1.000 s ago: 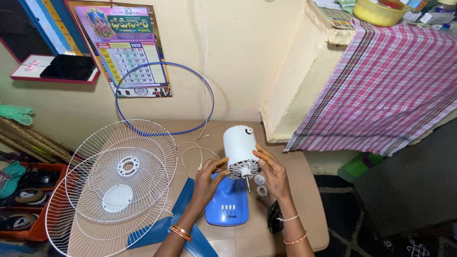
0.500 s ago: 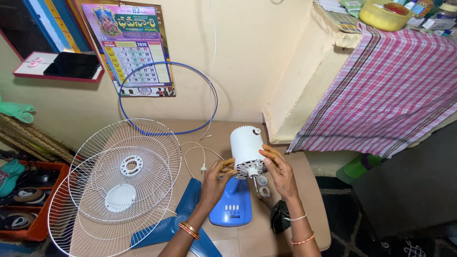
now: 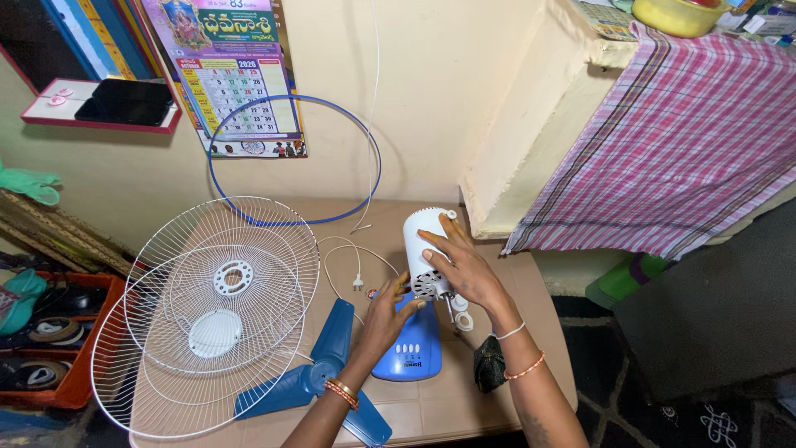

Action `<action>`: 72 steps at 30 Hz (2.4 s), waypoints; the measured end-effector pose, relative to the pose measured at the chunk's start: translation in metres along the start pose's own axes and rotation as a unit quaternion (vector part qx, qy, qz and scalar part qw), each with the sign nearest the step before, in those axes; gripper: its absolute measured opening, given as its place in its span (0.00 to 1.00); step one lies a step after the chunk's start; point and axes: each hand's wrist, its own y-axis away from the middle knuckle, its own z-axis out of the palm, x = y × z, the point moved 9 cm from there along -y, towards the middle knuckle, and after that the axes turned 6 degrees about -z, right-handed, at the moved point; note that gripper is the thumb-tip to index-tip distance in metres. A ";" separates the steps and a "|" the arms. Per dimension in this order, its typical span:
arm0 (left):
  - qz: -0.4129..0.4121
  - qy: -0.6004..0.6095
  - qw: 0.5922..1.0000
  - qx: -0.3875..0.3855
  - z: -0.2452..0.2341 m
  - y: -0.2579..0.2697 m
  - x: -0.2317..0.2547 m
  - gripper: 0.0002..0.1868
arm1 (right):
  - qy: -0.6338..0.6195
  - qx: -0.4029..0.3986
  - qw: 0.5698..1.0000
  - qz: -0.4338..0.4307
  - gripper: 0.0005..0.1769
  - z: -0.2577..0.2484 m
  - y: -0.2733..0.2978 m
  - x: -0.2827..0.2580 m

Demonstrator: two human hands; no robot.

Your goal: The person disassembles the motor housing of a table fan, removes a small white plastic cap, and uses a yellow screwdriver to adjust or clean the internal shaft area. They repeatedly insert and remove the cap while manipulating the motor housing and shaft.

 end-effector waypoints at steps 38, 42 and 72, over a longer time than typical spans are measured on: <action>0.079 -0.106 0.976 -0.174 0.024 -0.071 -0.012 0.87 | 0.081 0.015 0.996 0.040 0.24 -0.017 0.008 -0.013; 0.045 -0.110 0.969 -0.215 0.024 -0.070 -0.007 0.87 | 0.081 0.014 0.995 0.051 0.24 -0.017 0.013 -0.012; 0.154 -0.169 0.939 -0.257 0.005 -0.088 0.037 0.88 | 0.081 -0.073 0.992 -0.057 0.39 -0.017 0.010 -0.012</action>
